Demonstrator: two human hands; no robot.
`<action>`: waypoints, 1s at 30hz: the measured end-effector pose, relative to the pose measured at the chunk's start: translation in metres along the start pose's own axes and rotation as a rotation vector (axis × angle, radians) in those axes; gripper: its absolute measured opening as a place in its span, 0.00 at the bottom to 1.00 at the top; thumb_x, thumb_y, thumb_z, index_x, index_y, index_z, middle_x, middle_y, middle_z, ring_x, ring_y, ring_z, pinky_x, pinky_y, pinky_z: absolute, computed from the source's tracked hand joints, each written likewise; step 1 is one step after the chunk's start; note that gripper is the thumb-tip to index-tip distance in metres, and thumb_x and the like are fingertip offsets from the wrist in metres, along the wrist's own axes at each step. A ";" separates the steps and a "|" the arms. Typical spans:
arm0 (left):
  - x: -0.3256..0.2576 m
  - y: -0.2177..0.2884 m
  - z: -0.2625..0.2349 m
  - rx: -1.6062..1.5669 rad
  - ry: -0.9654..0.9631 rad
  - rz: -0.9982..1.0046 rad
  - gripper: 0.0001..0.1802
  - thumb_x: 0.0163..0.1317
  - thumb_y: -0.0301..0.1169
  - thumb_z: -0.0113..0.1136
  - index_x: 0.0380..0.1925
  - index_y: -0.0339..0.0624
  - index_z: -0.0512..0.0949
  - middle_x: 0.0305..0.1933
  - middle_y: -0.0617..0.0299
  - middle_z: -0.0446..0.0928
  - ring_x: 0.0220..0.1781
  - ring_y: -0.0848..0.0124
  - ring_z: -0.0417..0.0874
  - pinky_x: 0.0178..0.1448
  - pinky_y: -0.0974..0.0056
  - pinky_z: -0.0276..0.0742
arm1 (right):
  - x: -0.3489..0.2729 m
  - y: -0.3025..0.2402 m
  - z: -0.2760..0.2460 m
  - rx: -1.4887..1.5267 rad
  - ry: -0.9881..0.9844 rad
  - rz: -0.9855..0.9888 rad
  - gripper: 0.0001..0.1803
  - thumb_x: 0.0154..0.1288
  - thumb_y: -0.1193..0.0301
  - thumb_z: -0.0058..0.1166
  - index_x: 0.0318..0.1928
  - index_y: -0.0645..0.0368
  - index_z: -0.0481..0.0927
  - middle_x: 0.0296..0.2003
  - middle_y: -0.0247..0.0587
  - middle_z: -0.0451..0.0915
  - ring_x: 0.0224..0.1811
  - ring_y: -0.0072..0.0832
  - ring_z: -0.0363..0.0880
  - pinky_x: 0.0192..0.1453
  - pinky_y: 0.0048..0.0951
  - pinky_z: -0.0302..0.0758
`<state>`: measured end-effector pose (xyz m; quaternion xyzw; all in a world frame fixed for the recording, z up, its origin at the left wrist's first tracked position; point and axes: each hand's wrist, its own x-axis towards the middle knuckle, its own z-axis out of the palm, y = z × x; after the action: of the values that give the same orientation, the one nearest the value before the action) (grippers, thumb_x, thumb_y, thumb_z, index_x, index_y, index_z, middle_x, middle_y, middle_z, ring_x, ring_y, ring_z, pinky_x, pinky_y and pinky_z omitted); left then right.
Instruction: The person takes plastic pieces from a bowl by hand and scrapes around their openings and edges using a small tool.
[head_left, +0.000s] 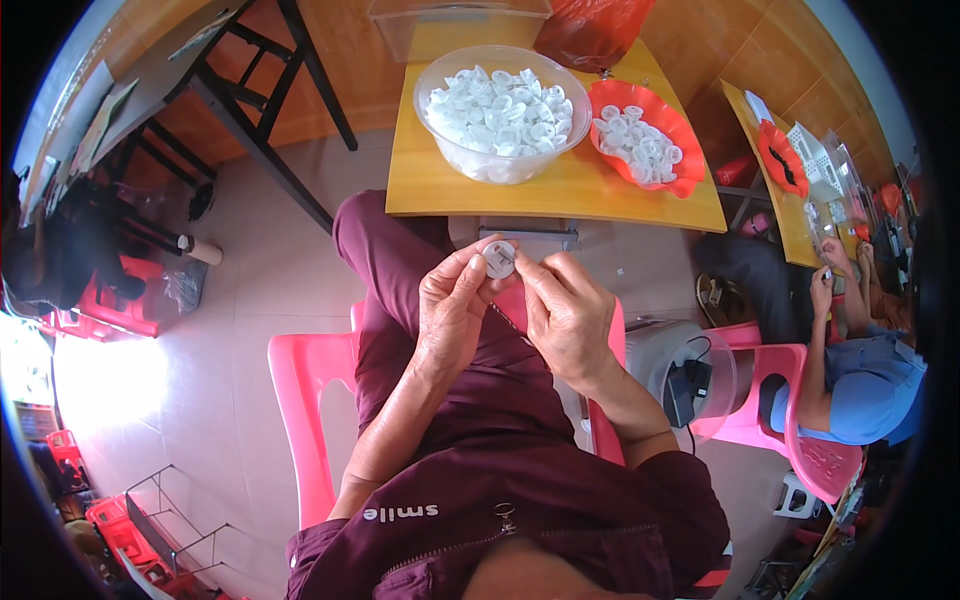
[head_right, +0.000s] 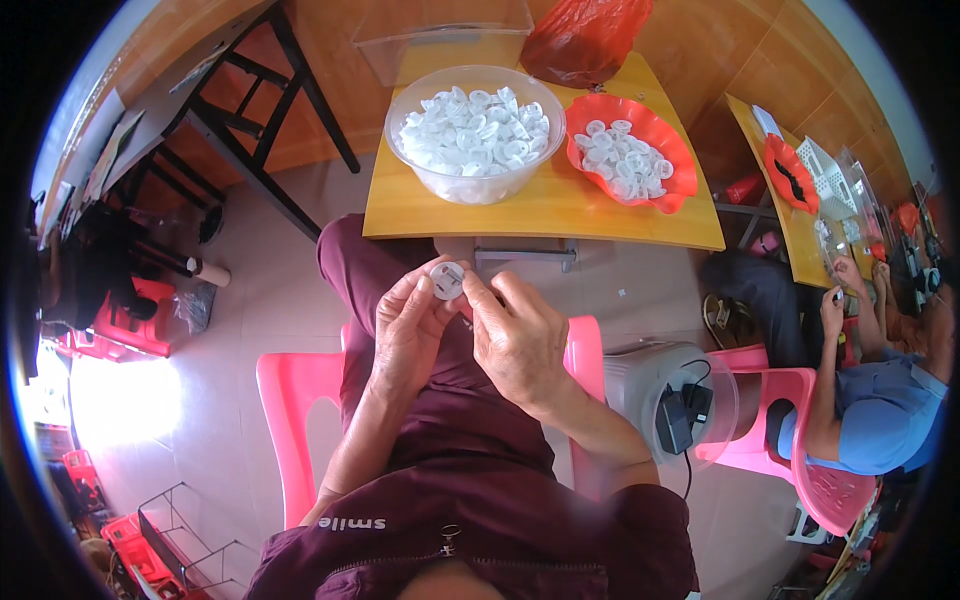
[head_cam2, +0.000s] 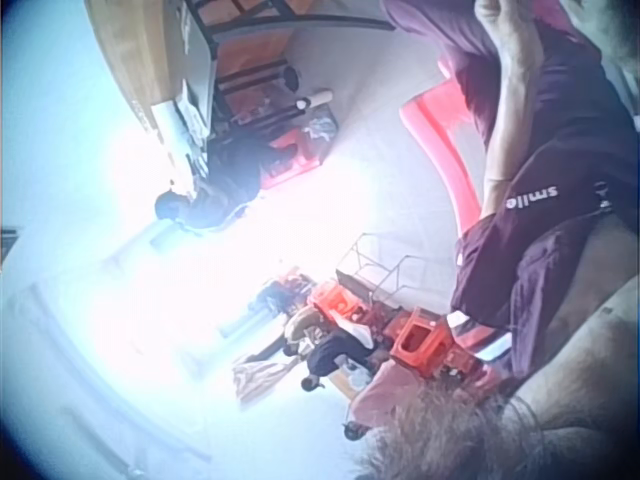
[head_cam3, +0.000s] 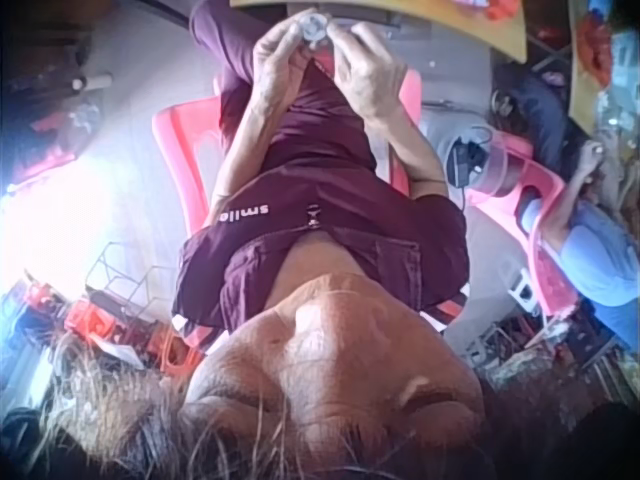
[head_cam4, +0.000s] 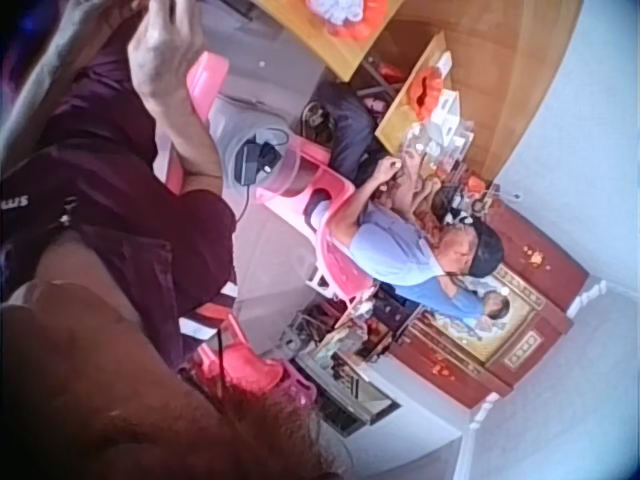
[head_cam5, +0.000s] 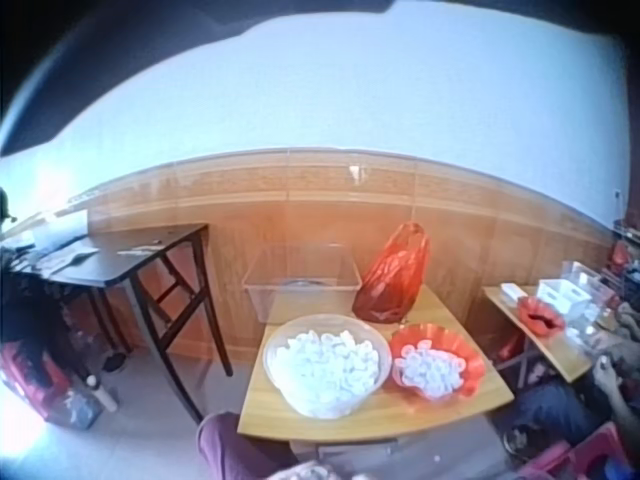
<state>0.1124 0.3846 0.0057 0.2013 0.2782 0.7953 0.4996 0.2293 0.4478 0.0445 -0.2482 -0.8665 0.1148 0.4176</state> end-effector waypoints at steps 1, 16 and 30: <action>0.000 0.000 0.000 -0.001 0.000 0.000 0.15 0.66 0.29 0.50 0.49 0.34 0.74 0.49 0.52 0.77 0.49 0.69 0.79 0.53 0.65 0.78 | 0.000 0.000 0.000 -0.002 -0.002 -0.002 0.15 0.46 0.81 0.58 0.39 0.60 0.81 0.21 0.36 0.68 0.21 0.31 0.72 0.22 0.32 0.69; -0.001 0.003 0.001 0.036 0.025 0.000 0.14 0.66 0.29 0.50 0.48 0.34 0.75 0.47 0.54 0.78 0.48 0.70 0.79 0.53 0.65 0.77 | 0.000 0.001 0.001 -0.037 -0.016 -0.040 0.16 0.46 0.81 0.58 0.39 0.59 0.81 0.20 0.34 0.65 0.20 0.29 0.70 0.21 0.31 0.68; 0.000 0.009 -0.005 -0.134 -0.047 -0.203 0.18 0.68 0.34 0.48 0.51 0.33 0.71 0.46 0.53 0.78 0.44 0.70 0.80 0.50 0.67 0.79 | 0.005 0.005 -0.015 0.119 0.027 0.068 0.15 0.50 0.88 0.56 0.39 0.63 0.81 0.26 0.41 0.74 0.24 0.28 0.75 0.25 0.25 0.70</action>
<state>0.1031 0.3798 0.0076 0.1569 0.2317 0.7524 0.5964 0.2403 0.4550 0.0555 -0.2535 -0.8436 0.1769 0.4391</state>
